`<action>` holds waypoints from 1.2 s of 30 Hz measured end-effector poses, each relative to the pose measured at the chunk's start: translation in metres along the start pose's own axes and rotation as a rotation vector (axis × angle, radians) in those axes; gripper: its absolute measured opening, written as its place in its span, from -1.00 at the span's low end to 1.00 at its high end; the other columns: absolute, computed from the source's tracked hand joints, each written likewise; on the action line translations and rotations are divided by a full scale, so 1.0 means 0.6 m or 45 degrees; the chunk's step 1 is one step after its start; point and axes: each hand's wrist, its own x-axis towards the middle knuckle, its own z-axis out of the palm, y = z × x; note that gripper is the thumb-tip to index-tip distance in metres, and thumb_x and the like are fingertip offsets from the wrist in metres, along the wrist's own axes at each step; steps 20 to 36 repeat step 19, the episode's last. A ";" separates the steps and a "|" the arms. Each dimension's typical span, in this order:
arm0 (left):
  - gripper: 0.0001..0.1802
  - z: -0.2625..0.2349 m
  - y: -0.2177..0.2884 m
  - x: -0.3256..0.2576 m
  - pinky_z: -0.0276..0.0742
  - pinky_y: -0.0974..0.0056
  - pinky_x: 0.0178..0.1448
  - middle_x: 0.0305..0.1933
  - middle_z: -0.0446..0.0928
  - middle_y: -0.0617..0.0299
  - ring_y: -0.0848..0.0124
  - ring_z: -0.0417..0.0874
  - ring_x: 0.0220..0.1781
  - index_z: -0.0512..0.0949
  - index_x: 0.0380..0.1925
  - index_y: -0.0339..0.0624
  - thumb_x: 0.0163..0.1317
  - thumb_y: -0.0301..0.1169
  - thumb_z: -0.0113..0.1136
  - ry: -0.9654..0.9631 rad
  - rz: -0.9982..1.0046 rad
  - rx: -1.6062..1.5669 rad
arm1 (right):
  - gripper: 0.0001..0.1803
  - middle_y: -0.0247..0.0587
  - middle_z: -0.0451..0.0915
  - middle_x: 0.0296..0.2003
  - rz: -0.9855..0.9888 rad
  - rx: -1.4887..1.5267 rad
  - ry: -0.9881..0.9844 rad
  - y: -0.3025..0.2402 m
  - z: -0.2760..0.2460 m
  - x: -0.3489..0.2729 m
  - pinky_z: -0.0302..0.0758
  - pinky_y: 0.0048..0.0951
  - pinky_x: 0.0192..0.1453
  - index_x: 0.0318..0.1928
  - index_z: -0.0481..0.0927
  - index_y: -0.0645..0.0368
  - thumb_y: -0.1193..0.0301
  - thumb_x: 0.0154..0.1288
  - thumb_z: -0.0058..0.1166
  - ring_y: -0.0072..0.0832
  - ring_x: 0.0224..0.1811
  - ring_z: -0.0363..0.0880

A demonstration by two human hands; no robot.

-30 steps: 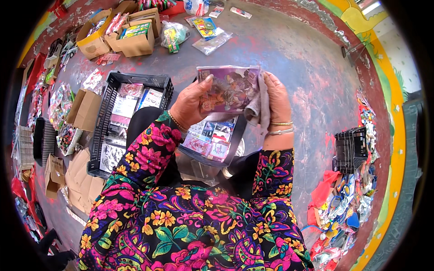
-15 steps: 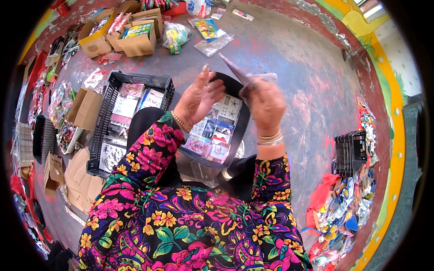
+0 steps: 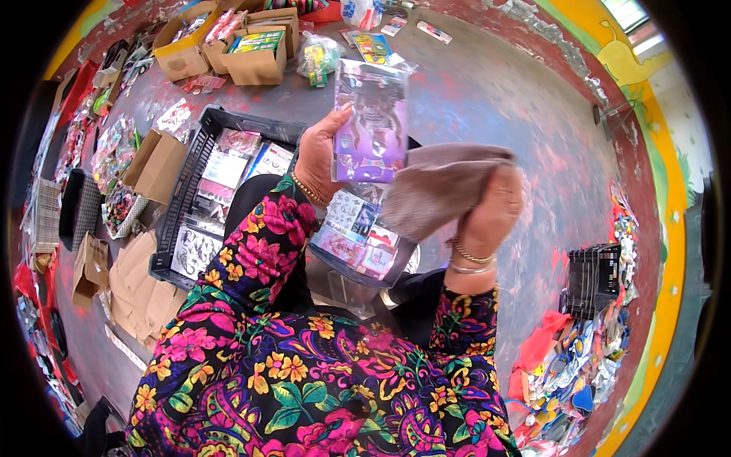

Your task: The person sits on the floor and wipes various packaged items, including tattoo sheets and sticker packs, with a cloth. They pick up each item from a black crate, wipe it, and place it into a separate pile.

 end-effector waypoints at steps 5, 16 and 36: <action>-0.63 0.023 -0.010 -0.018 0.50 0.10 0.01 -0.10 0.49 -0.04 0.18 0.58 -0.11 0.33 -0.01 -0.34 0.28 -0.32 -0.12 -0.179 -0.083 0.009 | -0.55 -0.13 0.46 -0.07 0.272 0.743 -0.003 0.002 -0.028 0.013 0.43 -0.22 0.00 0.02 0.37 0.21 0.11 0.34 -0.20 -0.29 -0.06 0.48; -0.52 0.005 -0.042 -0.017 0.39 0.17 0.14 0.01 0.46 0.09 0.24 0.50 0.03 0.35 0.04 -0.19 0.31 -0.07 -0.17 -0.165 -0.194 0.022 | -0.48 0.04 0.41 0.04 -0.660 -0.801 -0.776 0.033 0.063 -0.021 0.13 -0.14 0.25 0.11 0.39 0.20 0.30 0.12 0.05 -0.07 0.14 0.32; -0.44 0.015 -0.061 -0.024 0.27 0.18 0.24 0.16 0.34 0.08 0.26 0.35 0.20 0.25 0.15 -0.18 0.32 0.00 -0.23 -0.274 -0.266 -0.124 | -0.39 0.02 0.28 0.18 -0.667 -1.076 -0.837 0.046 0.071 -0.025 -0.07 -0.19 0.37 0.21 0.29 0.14 0.17 0.18 0.01 -0.15 0.29 0.15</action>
